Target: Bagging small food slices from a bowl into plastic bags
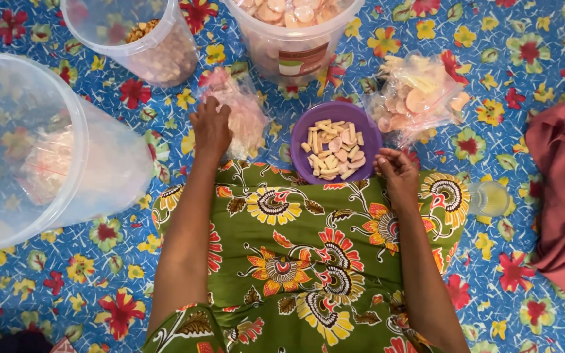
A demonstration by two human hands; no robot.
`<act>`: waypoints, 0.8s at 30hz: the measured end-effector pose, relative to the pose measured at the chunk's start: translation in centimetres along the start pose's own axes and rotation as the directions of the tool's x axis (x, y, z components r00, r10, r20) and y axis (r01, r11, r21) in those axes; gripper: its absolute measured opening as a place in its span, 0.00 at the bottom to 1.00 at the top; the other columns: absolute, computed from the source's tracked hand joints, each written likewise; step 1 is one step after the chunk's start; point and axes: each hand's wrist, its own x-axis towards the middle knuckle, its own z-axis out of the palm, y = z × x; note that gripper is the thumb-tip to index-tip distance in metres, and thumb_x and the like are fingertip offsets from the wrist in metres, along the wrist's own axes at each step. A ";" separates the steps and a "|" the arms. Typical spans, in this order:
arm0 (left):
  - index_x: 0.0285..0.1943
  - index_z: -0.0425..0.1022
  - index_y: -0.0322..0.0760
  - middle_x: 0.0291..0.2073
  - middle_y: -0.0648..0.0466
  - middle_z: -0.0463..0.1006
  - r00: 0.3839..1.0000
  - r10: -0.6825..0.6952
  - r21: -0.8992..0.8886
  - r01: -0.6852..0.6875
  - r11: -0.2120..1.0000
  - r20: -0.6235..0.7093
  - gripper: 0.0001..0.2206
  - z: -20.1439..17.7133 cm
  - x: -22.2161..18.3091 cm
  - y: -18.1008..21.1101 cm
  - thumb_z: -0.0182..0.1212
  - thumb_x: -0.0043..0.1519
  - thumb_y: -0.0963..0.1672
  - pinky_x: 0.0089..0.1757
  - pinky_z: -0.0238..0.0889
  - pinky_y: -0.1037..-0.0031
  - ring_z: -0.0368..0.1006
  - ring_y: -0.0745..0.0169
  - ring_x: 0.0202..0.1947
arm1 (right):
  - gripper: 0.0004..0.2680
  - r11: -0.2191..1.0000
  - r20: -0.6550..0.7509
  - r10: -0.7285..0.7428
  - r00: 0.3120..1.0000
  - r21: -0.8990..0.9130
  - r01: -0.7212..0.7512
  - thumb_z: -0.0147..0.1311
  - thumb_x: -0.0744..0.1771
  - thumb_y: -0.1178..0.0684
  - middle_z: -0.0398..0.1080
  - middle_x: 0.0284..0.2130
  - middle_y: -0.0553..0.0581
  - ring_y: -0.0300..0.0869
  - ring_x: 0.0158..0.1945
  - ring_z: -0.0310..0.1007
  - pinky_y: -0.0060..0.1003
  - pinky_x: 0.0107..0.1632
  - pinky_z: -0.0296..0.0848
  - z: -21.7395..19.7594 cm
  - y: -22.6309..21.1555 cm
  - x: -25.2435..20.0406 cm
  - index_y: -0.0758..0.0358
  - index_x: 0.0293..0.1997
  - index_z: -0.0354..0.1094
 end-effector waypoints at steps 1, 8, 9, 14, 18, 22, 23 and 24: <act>0.40 0.70 0.40 0.42 0.51 0.62 1.000 0.000 0.000 0.000 1.000 0.000 0.19 -0.1 -0.1 0.1 0.69 0.39 0.39 0.41 0.55 0.58 0.62 0.47 0.43 | 0.08 1.000 0.000 0.000 1.000 0.000 0.000 0.50 0.65 0.62 0.69 0.36 0.57 0.36 0.37 0.71 0.25 0.41 0.74 0.0 0.1 0.0 0.67 0.47 0.64; 0.41 0.65 0.41 0.39 0.54 0.65 0.999 0.046 0.004 -0.046 0.999 -0.003 0.22 -0.8 -0.7 0.2 0.71 0.38 0.41 0.45 0.55 0.60 0.64 0.52 0.43 | 0.08 1.000 0.011 -0.007 1.000 -0.007 0.007 0.50 0.65 0.62 0.69 0.36 0.58 0.36 0.37 0.71 0.25 0.41 0.73 -0.2 0.3 0.1 0.67 0.47 0.64; 0.47 0.61 0.44 0.37 0.55 0.67 0.999 0.030 0.017 -0.031 0.999 0.009 0.28 -1.1 -0.8 0.3 0.72 0.39 0.42 0.45 0.54 0.60 0.66 0.54 0.41 | 0.08 1.000 0.012 -0.010 1.000 -0.011 0.010 0.50 0.65 0.62 0.69 0.36 0.58 0.36 0.37 0.71 0.25 0.41 0.73 -0.2 0.3 0.1 0.67 0.47 0.64; 0.43 0.63 0.44 0.34 0.57 0.69 0.997 0.064 0.012 -0.063 0.998 -0.049 0.23 0.6 -1.0 -1.1 0.71 0.41 0.44 0.46 0.53 0.60 0.66 0.56 0.40 | 0.08 1.000 0.007 -0.008 1.000 -0.005 0.008 0.50 0.65 0.62 0.69 0.36 0.58 0.36 0.37 0.71 0.25 0.41 0.73 -0.2 0.5 0.2 0.67 0.48 0.64; 0.29 0.68 0.46 0.29 0.57 0.67 0.967 0.193 0.092 -0.180 0.979 -0.165 0.06 3.3 -1.5 -2.5 0.61 0.49 0.43 0.40 0.55 0.66 0.65 0.57 0.36 | 0.08 1.000 0.008 -0.003 1.000 -0.003 0.003 0.50 0.65 0.62 0.69 0.36 0.57 0.35 0.37 0.71 0.25 0.41 0.73 -0.2 0.5 0.2 0.67 0.47 0.64; 0.29 0.69 0.45 0.33 0.57 0.69 0.971 0.214 -0.016 -0.217 0.976 -0.106 0.06 2.3 -2.4 -2.2 0.61 0.46 0.44 0.41 0.57 0.63 0.66 0.55 0.39 | 0.08 1.000 0.009 -0.004 1.000 -0.003 0.004 0.50 0.65 0.62 0.69 0.36 0.57 0.36 0.37 0.71 0.25 0.41 0.74 -0.1 0.1 0.0 0.67 0.48 0.64; 0.29 0.69 0.45 0.33 0.57 0.68 0.979 0.184 -0.080 -0.191 0.978 -0.085 0.05 1.6 -2.6 -2.0 0.59 0.46 0.44 0.41 0.57 0.62 0.66 0.55 0.39 | 0.08 1.000 0.009 -0.002 1.000 -0.001 0.002 0.50 0.65 0.62 0.69 0.36 0.57 0.35 0.37 0.71 0.25 0.41 0.74 -0.1 0.1 0.0 0.67 0.47 0.64; 0.30 0.68 0.45 0.33 0.57 0.68 0.986 0.155 -0.144 -0.163 0.976 -0.063 0.05 0.9 -2.7 -1.8 0.56 0.46 0.44 0.40 0.57 0.61 0.66 0.54 0.40 | 0.08 1.000 0.008 0.000 1.000 0.002 0.000 0.50 0.65 0.61 0.69 0.36 0.57 0.35 0.37 0.71 0.25 0.41 0.74 -0.1 0.0 -0.1 0.67 0.47 0.64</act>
